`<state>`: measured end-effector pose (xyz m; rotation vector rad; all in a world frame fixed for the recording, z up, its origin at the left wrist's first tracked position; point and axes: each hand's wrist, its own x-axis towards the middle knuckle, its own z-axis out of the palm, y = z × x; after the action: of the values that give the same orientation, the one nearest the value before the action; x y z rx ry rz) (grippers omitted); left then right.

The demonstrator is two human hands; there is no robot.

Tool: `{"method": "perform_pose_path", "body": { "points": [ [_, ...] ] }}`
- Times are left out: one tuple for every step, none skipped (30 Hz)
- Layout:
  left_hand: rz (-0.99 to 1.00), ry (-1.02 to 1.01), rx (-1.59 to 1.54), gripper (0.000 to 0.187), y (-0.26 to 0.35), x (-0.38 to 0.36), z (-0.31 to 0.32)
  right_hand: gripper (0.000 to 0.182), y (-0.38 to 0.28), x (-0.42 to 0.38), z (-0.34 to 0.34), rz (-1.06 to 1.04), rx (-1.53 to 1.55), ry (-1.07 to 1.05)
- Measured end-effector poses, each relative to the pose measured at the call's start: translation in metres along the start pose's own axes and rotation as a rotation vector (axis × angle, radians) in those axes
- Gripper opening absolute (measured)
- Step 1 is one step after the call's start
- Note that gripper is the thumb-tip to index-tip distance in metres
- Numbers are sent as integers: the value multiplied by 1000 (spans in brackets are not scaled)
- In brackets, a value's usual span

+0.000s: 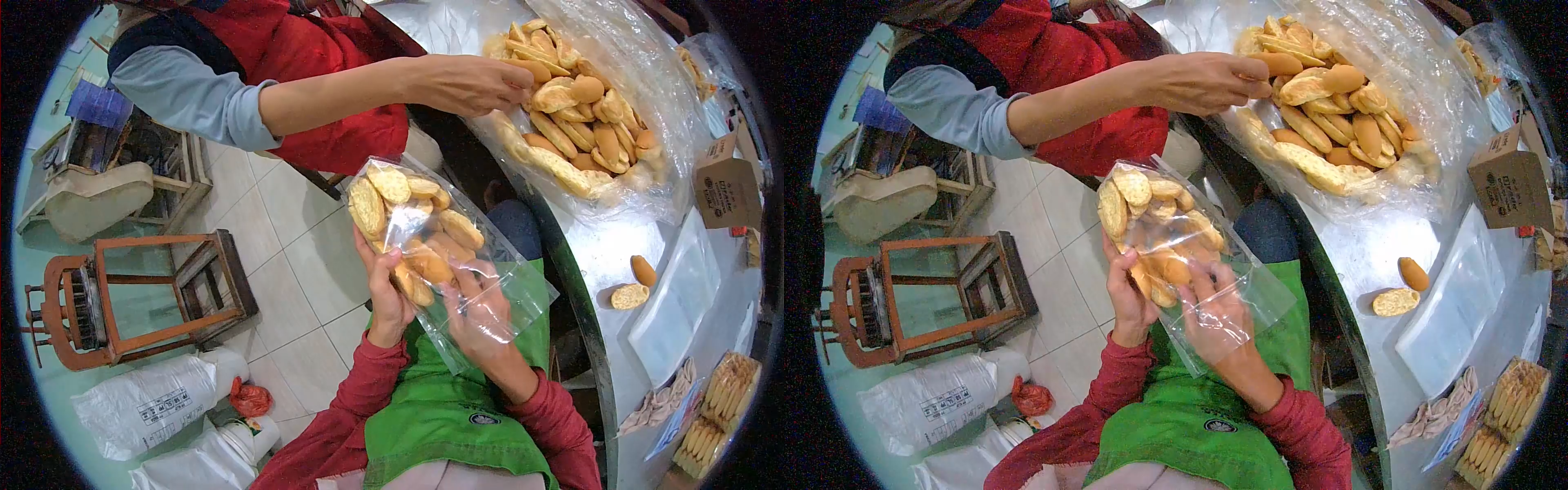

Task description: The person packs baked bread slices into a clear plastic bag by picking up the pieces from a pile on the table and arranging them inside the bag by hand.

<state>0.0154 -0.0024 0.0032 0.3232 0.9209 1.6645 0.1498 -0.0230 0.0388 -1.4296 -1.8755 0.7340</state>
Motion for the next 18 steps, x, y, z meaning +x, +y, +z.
{"method": "perform_pose_path", "body": {
  "points": [
    [4,0,12,80,-1,1,-1,34,0,0,-1,-14,-34,-3],
    [7,1,23,80,-1,1,-2,33,0,0,-1,-29,-68,-7],
    [5,-1,22,80,-1,0,-2,34,-1,0,-1,9,-50,-20],
    [3,-4,20,80,-1,-1,-2,35,-2,0,-2,47,-33,-33],
    [2,-8,18,80,-1,-1,-1,36,-2,-1,-2,84,-16,-45],
    [4,-8,21,80,0,-1,-1,35,0,-1,0,50,-29,-23],
    [5,-7,24,80,1,-2,1,34,4,-2,3,17,-42,-2],
    [6,-6,26,80,1,-3,2,32,7,-2,5,-16,-55,19],
    [4,-18,26,80,1,-4,2,34,7,-2,5,1,-51,-8],
    [3,-31,26,81,0,-5,2,35,6,-1,6,18,-46,-34],
    [4,-44,25,81,0,-5,3,36,5,0,6,32,-41,-60],
    [5,-46,25,81,0,-5,4,37,6,-1,5,1,-20,-60],
    [6,-47,26,81,1,-4,4,39,7,-2,3,-29,2,-62],
    [6,-47,26,82,1,-5,4,41,8,-3,2,-59,24,-63],
    [-3,-45,21,82,2,-5,5,42,10,-5,0,-73,6,-80],
    [-13,-45,16,82,4,-6,7,44,13,-6,-1,-87,-14,-96],
    [-24,-45,11,83,5,-7,8,45,15,-8,-1,-100,-33,-111],
    [-23,-46,13,83,3,-8,8,46,16,-8,-2,-106,-54,-110]
  ]
}}
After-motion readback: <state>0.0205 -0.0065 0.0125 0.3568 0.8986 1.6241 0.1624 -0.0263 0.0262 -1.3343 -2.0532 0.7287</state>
